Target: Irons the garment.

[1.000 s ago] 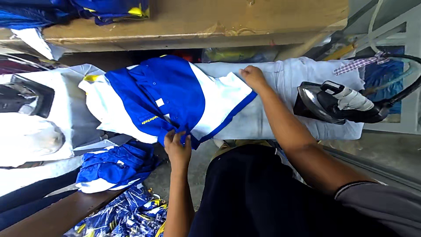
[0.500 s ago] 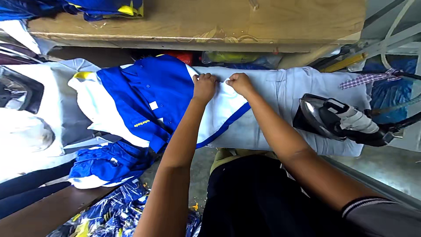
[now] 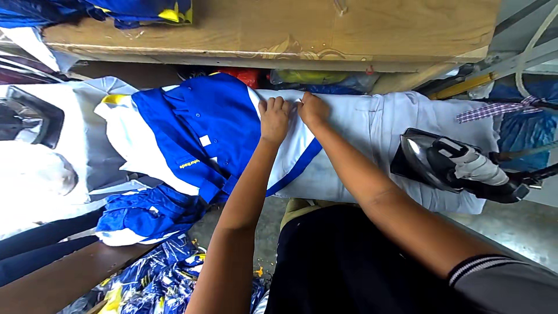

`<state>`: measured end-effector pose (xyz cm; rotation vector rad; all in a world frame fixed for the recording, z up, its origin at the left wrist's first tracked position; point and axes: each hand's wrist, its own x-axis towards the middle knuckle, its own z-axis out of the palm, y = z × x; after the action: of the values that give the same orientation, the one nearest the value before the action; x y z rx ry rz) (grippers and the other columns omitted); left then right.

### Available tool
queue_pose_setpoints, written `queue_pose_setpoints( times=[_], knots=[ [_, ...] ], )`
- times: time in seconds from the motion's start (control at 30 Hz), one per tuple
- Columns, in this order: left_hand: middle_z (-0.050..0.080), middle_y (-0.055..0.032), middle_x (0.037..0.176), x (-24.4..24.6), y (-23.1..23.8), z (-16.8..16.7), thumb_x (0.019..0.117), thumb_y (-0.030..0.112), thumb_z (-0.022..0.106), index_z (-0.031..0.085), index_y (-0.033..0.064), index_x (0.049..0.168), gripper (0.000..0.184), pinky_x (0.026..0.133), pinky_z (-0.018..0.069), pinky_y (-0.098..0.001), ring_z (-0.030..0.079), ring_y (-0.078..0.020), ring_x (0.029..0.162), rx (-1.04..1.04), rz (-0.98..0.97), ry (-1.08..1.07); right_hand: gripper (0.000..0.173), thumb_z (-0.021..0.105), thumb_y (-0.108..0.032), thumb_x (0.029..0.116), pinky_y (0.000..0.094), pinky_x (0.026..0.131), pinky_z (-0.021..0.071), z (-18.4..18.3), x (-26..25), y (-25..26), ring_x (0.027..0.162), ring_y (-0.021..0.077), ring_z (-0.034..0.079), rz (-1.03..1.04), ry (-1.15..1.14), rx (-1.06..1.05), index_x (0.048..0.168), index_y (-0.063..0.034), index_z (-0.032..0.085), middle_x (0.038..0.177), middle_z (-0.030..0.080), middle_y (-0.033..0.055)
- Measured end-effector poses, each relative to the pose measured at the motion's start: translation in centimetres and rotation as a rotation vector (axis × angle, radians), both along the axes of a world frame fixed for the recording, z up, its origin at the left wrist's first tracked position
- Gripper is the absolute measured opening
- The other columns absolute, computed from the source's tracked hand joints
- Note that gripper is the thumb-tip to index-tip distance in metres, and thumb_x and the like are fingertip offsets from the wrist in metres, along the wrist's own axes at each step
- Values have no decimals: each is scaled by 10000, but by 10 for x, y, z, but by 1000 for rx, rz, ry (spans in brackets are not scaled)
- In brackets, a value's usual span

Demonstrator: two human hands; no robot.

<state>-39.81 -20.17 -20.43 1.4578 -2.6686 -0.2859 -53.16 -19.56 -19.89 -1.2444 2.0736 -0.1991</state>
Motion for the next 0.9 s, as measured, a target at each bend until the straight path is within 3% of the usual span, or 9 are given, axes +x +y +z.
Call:
queue_pose_setpoints(
  times=[0.07, 0.27, 0.33, 0.43, 0.53, 0.67, 0.77, 0.9],
  knots=[
    [693, -214, 1194, -6, 8, -11, 999, -6, 497, 714, -10, 1148, 264, 1001, 405, -647, 633, -432, 1157, -40, -43, 82, 345, 536, -288, 1065, 619, 909, 511, 3, -2, 2, 1162, 406, 664, 20, -8, 3, 1254, -17, 636, 1229, 689, 221],
    [662, -230, 1285, -7, 12, -30, 1020, 42, 489, 706, -32, 1176, 277, 1035, 382, -659, 596, -443, 1232, 85, 38, 151, 477, 529, -391, 1078, 658, 921, 480, 14, -47, 52, 1099, 452, 652, 126, -203, 47, 1193, 54, 656, 1125, 683, 278],
    [673, -228, 1255, -11, 10, -31, 1025, 80, 474, 703, -22, 1184, 297, 1048, 365, -653, 597, -434, 1227, 87, 89, 172, 420, 575, -357, 1061, 657, 906, 469, 5, -57, 73, 1047, 432, 651, 195, -248, 29, 1123, 46, 677, 1055, 684, 259],
    [675, -234, 1233, -16, 0, -25, 1077, 222, 472, 665, 5, 1257, 341, 1063, 349, -654, 599, -434, 1223, 123, 133, 143, 318, 577, -276, 1055, 659, 1001, 400, -1, -53, 96, 1193, 410, 616, 329, -154, -129, 1156, -16, 728, 1157, 713, 210],
    [636, -269, 1252, -20, -10, -17, 1057, 279, 553, 671, -9, 1242, 361, 1039, 343, -691, 560, -472, 1246, 182, 86, 54, 298, 538, -213, 1067, 637, 983, 395, -11, -45, 108, 1168, 412, 619, 392, -69, -247, 1147, -11, 742, 1130, 719, 207],
    [608, -310, 1277, -23, -17, -11, 1045, 221, 574, 652, -75, 1200, 343, 1055, 323, -706, 529, -497, 1279, 227, 35, 41, 312, 520, -191, 1076, 631, 1022, 419, -16, -44, 109, 1140, 426, 663, 183, -65, -288, 1205, 35, 691, 1122, 731, 231],
    [683, -315, 1129, -26, -12, -13, 1073, 213, 518, 621, -120, 1180, 365, 1070, 370, -647, 647, -477, 1135, 167, 34, 114, 304, 563, -201, 1056, 621, 973, 463, -24, -45, 108, 1017, 438, 698, 39, -39, -351, 1115, 69, 688, 1001, 729, 250],
    [722, -276, 1031, -26, -14, -36, 1065, 239, 532, 667, -92, 1105, 361, 947, 469, -620, 703, -448, 1015, -46, -28, 149, 271, 588, -182, 1036, 613, 882, 519, -40, -42, 107, 970, 434, 718, -35, 45, -443, 1090, 58, 703, 977, 737, 241]
  ],
)
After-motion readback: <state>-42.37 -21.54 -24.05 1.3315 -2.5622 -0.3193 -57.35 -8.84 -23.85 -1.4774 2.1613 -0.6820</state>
